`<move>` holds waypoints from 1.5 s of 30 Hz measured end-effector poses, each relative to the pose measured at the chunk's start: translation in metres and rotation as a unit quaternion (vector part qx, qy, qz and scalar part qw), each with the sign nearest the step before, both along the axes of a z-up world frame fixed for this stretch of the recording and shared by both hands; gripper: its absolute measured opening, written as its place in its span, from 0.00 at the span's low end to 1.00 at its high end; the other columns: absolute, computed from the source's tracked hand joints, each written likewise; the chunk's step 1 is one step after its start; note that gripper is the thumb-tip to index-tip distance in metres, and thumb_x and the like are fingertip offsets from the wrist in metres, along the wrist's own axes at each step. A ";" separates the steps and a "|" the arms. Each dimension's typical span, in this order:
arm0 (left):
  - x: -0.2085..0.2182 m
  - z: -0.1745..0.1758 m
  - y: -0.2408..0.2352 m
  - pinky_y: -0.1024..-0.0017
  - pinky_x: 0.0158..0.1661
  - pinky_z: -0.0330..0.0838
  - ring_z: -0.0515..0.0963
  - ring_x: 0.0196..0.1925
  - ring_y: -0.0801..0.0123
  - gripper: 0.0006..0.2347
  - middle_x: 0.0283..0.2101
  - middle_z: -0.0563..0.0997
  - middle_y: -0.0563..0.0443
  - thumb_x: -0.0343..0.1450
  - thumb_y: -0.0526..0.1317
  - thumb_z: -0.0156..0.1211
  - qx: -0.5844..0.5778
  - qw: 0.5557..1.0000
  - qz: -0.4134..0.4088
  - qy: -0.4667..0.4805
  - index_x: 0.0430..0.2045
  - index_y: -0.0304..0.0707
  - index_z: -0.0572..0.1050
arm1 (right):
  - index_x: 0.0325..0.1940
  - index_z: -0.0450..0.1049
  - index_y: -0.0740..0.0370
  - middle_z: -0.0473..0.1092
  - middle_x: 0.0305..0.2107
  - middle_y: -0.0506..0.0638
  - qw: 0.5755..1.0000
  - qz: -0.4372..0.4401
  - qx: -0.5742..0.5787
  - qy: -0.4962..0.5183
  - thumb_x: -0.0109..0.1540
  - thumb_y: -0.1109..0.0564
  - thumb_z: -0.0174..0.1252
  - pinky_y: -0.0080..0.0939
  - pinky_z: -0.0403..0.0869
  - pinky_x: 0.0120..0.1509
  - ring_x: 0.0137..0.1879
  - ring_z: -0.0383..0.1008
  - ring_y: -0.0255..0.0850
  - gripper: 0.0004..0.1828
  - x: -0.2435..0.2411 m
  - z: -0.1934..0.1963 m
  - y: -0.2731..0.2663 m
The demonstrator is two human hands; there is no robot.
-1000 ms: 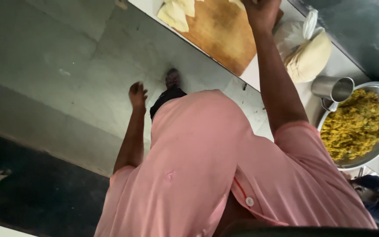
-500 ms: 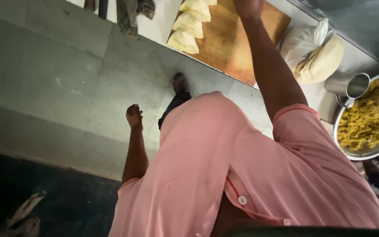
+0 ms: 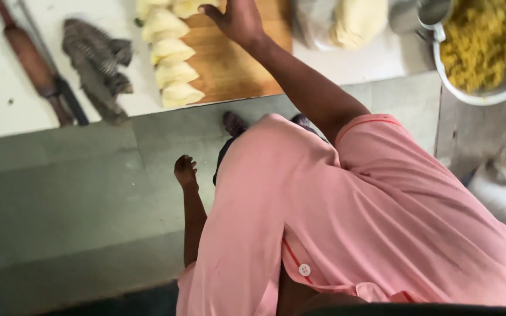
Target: The person folds thin dough sheets into cones, fills them with a yellow mixture, and seals the edges to form triangular pastries. The finished items are placed on a wooden board next to a stack of dough and a bowl of filling.
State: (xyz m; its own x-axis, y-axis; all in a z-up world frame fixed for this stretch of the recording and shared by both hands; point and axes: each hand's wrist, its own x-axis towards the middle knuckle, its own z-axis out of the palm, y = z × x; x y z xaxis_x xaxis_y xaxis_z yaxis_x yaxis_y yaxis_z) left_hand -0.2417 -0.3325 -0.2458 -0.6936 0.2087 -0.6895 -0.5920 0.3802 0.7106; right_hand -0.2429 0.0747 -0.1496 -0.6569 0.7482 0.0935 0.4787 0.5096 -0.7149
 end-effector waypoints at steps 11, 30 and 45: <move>0.021 -0.031 0.013 0.75 0.34 0.72 0.81 0.37 0.70 0.13 0.38 0.83 0.48 0.74 0.40 0.61 0.086 0.985 -0.116 0.093 0.48 0.29 0.76 | 0.48 0.80 0.65 0.79 0.39 0.56 0.977 -0.102 0.178 0.066 0.61 0.65 0.73 0.44 0.78 0.43 0.40 0.82 0.50 0.13 0.267 0.060 0.045; 0.084 -0.026 0.115 0.72 0.44 0.77 0.83 0.44 0.70 0.13 0.43 0.83 0.49 0.78 0.41 0.57 0.157 0.958 -0.174 0.164 0.51 0.31 0.76 | 0.46 0.83 0.58 0.77 0.38 0.51 0.960 0.024 0.279 -0.016 0.64 0.59 0.69 0.49 0.74 0.40 0.38 0.76 0.49 0.06 0.295 0.070 0.061; 0.163 -0.010 0.124 0.70 0.46 0.78 0.82 0.47 0.68 0.14 0.44 0.83 0.48 0.78 0.43 0.56 0.153 0.964 -0.127 0.175 0.51 0.31 0.76 | 0.32 0.76 0.59 0.72 0.30 0.51 0.928 0.105 0.357 0.005 0.59 0.64 0.63 0.49 0.70 0.37 0.34 0.73 0.49 0.04 0.307 0.062 0.081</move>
State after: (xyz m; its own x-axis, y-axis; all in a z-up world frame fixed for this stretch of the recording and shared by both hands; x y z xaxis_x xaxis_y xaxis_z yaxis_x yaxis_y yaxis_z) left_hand -0.0784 -0.2085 -0.2560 -0.7724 0.5593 -0.3010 -0.2106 0.2216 0.9521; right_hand 0.0641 0.1554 -0.0880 -0.7776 0.3494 0.5228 0.3106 0.9363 -0.1637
